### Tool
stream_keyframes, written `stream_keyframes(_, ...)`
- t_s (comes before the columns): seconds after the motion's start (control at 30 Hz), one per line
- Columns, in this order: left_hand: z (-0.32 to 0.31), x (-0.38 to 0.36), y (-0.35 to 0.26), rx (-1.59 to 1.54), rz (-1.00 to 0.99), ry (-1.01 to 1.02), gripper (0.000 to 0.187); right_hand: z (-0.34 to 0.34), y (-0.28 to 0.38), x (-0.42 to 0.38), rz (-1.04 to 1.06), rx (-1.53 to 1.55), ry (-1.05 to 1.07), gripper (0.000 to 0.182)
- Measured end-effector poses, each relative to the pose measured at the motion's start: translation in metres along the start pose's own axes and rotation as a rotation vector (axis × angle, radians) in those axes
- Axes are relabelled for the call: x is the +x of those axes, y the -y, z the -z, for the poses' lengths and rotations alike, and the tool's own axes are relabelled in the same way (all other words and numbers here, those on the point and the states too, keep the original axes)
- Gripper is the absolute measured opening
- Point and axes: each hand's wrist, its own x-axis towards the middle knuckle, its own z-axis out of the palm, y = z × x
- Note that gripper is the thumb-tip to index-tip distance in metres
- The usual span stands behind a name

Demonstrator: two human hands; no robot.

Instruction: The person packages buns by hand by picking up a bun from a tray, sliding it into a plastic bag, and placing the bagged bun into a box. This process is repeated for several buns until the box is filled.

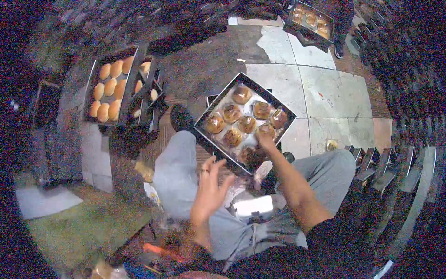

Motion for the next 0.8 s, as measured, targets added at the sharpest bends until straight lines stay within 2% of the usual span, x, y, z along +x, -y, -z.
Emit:
stream_keyframes(0.07,0.005,0.001,-0.004,-0.015,0.000,0.037,0.051,0.017,0.009,-0.072,-0.215,-0.017,0.285,0.051)
stream_keyframes(0.13,0.007,0.000,-0.002,-0.027,0.007,0.131,0.050,-0.006,-0.057,-0.104,-0.651,0.036,0.427,0.040)
stream_keyframes(0.27,0.012,-0.005,-0.001,0.027,0.009,0.205,0.047,-0.033,-0.059,-0.119,-0.608,0.221,0.399,0.029)
stream_keyframes(0.37,0.014,-0.008,-0.001,0.040,0.038,0.225,0.047,-0.022,-0.031,-0.115,-0.727,0.644,0.391,0.023)
stream_keyframes(0.4,0.014,-0.009,0.000,0.048,0.017,0.217,0.047,-0.021,-0.023,-0.112,-0.704,0.652,0.386,0.023)
stream_keyframes(0.47,0.008,-0.010,0.001,0.035,-0.016,0.189,0.045,-0.009,-0.010,-0.105,-0.739,0.988,0.132,0.018)
stream_keyframes(0.5,0.006,-0.010,0.001,0.047,-0.018,0.195,0.045,0.007,0.013,-0.105,-0.665,1.069,0.224,0.008)
stream_keyframes(0.53,0.002,-0.012,0.003,0.052,-0.052,0.192,0.045,0.018,0.034,-0.114,-0.546,1.065,0.116,0.007)
stream_keyframes(0.63,-0.015,-0.017,0.008,0.073,-0.030,0.156,0.044,0.051,0.116,-0.136,-0.481,1.127,0.076,0.019)
stream_keyframes(0.67,-0.020,-0.020,0.011,0.078,-0.067,0.158,0.044,0.070,0.163,-0.157,-0.429,1.165,0.109,0.016)
stream_keyframes(0.7,-0.027,-0.024,0.017,0.086,-0.070,0.158,0.044,0.087,0.184,-0.165,-0.327,1.124,0.121,0.011)
stream_keyframes(0.73,-0.034,-0.027,0.020,0.094,-0.078,0.168,0.044,0.107,0.231,-0.181,-0.369,1.235,0.107,0.007)
stream_keyframes(0.77,-0.039,-0.029,0.022,0.111,-0.089,0.191,0.044,0.114,0.188,-0.137,-0.144,1.380,0.277,0.004)
stream_keyframes(0.8,-0.044,-0.030,0.025,0.128,-0.104,0.212,0.044,0.150,0.264,-0.182,0.003,1.242,0.091,0.003)
